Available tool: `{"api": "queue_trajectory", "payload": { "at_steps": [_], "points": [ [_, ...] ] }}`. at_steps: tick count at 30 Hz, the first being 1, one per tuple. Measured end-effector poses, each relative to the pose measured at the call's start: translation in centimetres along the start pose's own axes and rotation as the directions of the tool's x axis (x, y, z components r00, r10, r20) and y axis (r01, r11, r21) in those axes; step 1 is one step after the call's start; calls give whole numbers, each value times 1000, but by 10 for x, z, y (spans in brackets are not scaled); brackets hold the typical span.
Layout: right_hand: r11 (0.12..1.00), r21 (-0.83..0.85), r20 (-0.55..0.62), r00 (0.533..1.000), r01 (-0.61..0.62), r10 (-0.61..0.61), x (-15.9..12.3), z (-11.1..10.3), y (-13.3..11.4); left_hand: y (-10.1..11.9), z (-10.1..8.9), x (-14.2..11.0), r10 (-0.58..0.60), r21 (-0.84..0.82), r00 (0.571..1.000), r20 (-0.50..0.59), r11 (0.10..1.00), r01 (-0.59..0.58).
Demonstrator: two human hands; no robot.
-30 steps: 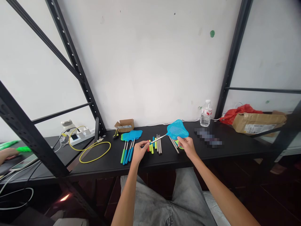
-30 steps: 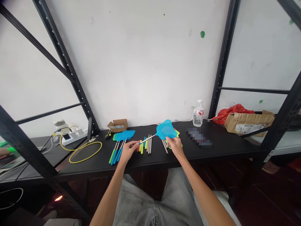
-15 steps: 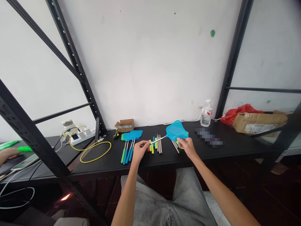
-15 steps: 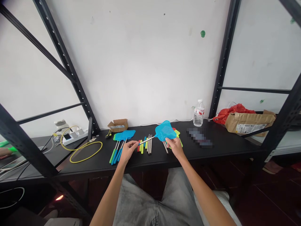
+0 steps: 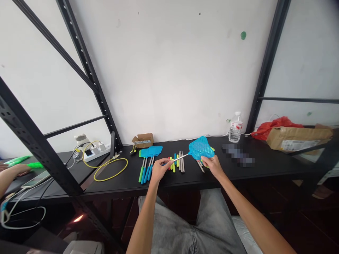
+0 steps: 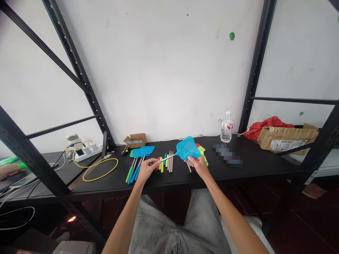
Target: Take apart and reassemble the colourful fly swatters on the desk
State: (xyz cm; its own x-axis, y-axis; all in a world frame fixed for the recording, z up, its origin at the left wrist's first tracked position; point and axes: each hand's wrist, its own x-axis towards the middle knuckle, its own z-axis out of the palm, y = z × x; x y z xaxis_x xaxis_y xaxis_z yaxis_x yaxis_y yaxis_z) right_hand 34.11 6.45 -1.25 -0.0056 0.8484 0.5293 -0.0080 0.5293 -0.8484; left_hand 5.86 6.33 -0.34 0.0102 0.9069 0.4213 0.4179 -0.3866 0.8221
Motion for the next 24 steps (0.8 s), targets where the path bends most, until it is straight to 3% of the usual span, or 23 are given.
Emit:
{"api": "queue_trajectory", "payload": {
  "at_steps": [7, 12, 16, 24],
  "points": [
    [1000, 12, 12, 1000, 16, -16, 0, 2, -1, 1, 0, -1, 16, -5, 1000, 24, 1000, -16],
    [998, 26, -194, 980, 52, -46, -2, 3, -1, 0, 0, -1, 11, -25, 1000, -17, 1000, -12],
    [995, -89, -299, 951, 53, -77, -4, 3, -2, -2, 0, -1, 2, -6, 1000, -2, 1000, -2],
    [992, -124, -254, 966, 10, -42, -3, -1, 6, -8, 0, 1, 2, 23, 1000, 4, 1000, -2]
  ]
}}
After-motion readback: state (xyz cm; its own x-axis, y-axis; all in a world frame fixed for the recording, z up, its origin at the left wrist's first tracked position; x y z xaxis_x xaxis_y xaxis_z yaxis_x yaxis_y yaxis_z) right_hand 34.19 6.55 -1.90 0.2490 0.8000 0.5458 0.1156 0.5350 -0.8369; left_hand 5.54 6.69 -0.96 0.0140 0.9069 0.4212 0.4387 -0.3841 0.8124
